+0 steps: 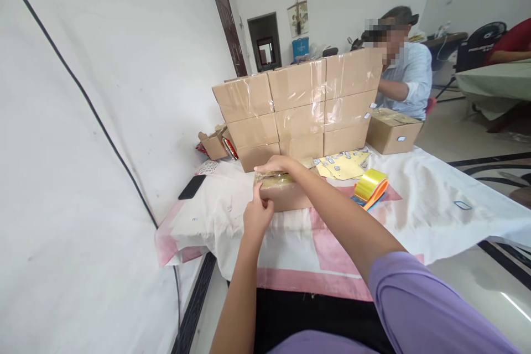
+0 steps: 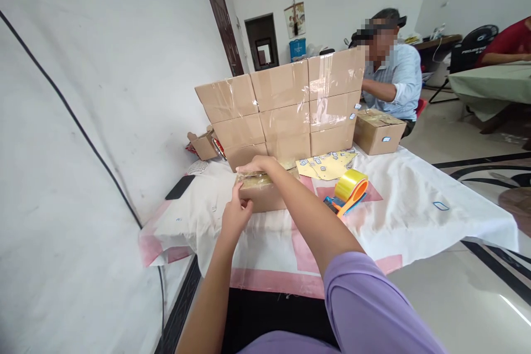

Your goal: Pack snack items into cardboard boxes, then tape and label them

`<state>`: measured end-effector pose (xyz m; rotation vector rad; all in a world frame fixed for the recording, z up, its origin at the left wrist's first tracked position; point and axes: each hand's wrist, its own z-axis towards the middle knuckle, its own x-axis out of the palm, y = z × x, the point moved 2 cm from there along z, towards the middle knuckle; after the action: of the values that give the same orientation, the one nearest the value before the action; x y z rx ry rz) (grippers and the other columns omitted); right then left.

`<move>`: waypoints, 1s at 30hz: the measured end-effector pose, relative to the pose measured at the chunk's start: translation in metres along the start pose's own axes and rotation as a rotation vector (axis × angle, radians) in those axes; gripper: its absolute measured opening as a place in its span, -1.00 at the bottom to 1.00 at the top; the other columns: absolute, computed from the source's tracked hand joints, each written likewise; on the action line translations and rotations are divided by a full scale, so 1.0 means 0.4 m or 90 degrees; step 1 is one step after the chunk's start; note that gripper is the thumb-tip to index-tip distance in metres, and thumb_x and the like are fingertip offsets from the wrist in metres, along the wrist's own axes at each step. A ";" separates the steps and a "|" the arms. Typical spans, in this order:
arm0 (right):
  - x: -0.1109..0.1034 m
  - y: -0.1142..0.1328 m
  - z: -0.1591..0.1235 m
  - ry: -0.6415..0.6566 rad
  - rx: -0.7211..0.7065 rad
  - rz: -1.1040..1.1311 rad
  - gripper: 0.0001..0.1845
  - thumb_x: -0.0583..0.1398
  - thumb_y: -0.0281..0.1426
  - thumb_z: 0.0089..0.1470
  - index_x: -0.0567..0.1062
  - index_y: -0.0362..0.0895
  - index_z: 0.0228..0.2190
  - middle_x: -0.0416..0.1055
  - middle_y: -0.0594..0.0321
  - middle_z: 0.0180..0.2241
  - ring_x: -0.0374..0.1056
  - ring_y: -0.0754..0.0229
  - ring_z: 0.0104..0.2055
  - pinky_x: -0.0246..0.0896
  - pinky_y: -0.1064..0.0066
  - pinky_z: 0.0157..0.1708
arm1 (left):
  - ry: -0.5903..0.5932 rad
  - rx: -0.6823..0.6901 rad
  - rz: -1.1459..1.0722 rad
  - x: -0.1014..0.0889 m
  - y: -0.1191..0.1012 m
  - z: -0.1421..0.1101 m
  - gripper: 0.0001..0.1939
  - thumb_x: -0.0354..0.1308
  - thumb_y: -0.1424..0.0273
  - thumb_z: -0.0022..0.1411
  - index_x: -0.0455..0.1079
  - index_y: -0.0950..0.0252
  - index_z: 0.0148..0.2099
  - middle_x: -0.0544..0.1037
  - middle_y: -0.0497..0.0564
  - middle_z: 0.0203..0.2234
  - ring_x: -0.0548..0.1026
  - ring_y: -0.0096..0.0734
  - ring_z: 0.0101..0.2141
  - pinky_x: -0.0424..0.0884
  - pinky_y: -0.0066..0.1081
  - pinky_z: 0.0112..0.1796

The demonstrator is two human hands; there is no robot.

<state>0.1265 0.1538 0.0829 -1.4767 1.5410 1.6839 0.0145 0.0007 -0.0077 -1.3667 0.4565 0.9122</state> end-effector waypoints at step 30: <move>0.041 0.004 0.016 -0.054 0.039 -0.092 -0.09 0.17 0.33 0.00 0.62 -0.23 -0.07 0.58 -0.22 -0.04 0.48 -0.23 0.06 0.24 0.10 0.05 | 0.030 -0.004 0.078 -0.041 -0.042 0.051 -0.34 0.12 0.30 0.25 0.22 -0.02 0.39 0.65 0.06 -0.30 0.60 -0.04 -0.22 0.39 -0.27 -0.21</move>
<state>0.1168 0.1536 0.0682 -1.4303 1.3947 1.5813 0.0133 0.0166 0.0191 -1.3794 0.5796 0.9830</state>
